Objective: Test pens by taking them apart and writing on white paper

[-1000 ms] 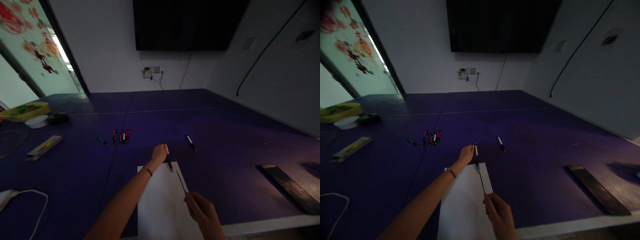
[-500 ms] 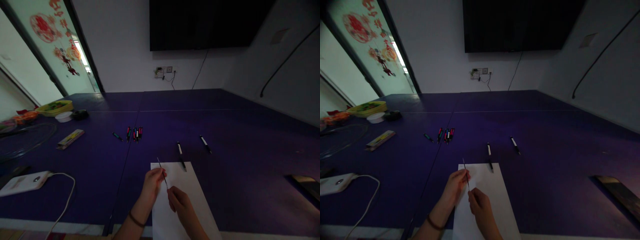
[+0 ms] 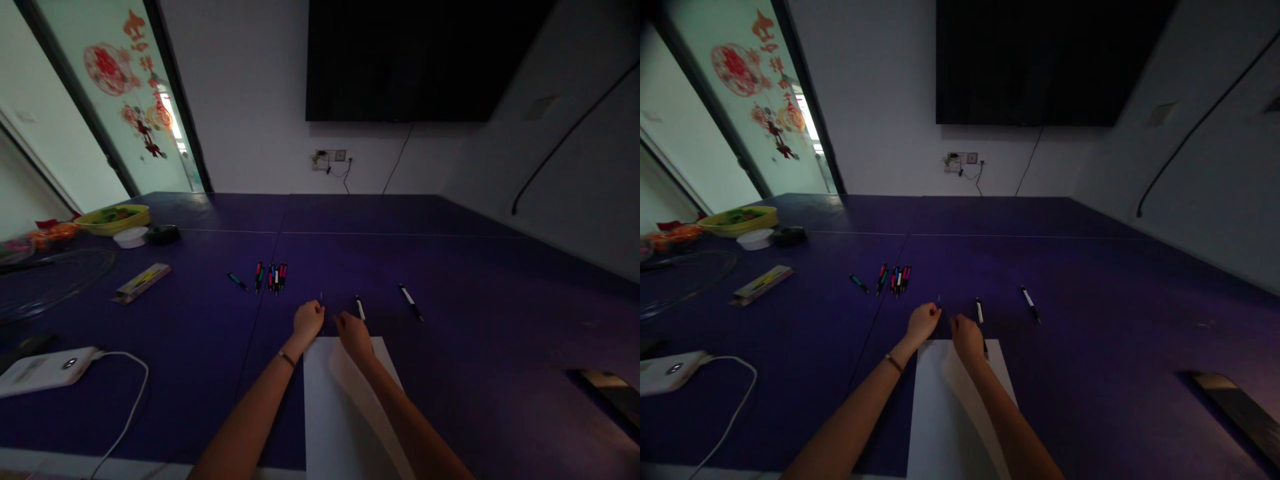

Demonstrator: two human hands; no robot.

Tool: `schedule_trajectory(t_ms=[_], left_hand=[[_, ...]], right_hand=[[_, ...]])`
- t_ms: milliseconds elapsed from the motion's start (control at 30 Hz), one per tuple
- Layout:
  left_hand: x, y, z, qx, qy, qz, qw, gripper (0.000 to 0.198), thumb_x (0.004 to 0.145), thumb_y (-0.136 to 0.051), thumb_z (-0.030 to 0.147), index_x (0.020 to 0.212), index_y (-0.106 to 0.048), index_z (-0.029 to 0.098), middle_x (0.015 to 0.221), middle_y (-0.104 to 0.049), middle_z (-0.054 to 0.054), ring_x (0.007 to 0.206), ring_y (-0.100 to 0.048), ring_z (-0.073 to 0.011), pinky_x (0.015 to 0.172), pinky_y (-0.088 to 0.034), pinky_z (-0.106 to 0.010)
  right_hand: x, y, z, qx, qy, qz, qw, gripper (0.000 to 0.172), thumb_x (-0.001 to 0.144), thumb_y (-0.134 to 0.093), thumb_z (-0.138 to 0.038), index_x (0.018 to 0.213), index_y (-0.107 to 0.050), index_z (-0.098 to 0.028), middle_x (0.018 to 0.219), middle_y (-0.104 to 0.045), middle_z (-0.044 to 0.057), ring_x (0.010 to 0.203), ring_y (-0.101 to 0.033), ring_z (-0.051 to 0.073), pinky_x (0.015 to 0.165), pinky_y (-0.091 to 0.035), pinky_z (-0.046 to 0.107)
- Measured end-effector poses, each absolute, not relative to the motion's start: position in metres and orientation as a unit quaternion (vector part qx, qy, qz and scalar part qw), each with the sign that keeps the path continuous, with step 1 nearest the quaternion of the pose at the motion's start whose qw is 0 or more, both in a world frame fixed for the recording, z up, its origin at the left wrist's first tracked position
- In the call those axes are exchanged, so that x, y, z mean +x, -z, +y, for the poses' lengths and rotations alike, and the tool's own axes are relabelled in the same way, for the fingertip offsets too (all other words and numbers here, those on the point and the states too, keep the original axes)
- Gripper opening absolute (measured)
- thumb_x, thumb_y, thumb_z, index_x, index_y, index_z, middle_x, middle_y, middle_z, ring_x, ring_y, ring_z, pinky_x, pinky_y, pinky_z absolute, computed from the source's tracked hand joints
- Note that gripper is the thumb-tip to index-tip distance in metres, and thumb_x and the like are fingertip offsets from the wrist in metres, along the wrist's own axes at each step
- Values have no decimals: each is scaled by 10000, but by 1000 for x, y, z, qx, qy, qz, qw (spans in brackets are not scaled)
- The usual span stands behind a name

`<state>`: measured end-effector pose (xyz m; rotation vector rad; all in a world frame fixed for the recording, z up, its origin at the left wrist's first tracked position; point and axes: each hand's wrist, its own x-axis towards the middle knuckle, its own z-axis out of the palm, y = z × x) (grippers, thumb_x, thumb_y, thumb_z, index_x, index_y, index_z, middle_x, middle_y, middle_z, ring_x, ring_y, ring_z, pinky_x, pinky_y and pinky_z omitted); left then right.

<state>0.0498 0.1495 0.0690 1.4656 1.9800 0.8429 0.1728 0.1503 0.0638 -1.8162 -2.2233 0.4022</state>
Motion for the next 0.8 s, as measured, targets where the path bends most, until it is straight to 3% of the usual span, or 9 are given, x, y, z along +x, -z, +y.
schedule_trajectory(t_ms=[367, 633, 733, 800], left_hand=[[55, -52, 166, 592, -195, 762, 176, 238, 791, -406, 223, 818, -629, 146, 843, -630, -159, 892, -565, -252, 781, -375, -337], [57, -55, 164, 610, -188, 756, 144, 225, 784, -415, 191, 769, -629, 124, 806, -628, -161, 858, -563, -252, 735, -390, -339], [55, -86, 146, 617, -216, 746, 130, 228, 809, -402, 207, 764, -616, 143, 769, -623, -118, 817, -558, -215, 721, -392, -319], [52, -117, 110, 637, -264, 716, 111, 239, 830, -401, 261, 740, -605, 178, 738, -611, -58, 776, -542, -163, 717, -388, -279]], right_hand=[[166, -49, 163, -616, -124, -777, 45, 219, 856, -408, -296, 849, -580, -160, 872, -660, 117, 820, -615, 208, 618, -372, 256], [163, -58, 166, -607, -138, -780, 71, 195, 834, -454, -282, 828, -576, -130, 841, -654, 133, 776, -610, 196, 608, -374, 243], [178, -86, 153, -599, -152, -775, 135, 242, 843, -424, -318, 775, -574, -142, 723, -644, 74, 657, -588, 147, 564, -367, 216], [201, -111, 124, -566, -183, -752, 284, 273, 835, -426, -348, 729, -577, -146, 606, -599, 26, 541, -539, 115, 518, -362, 205]])
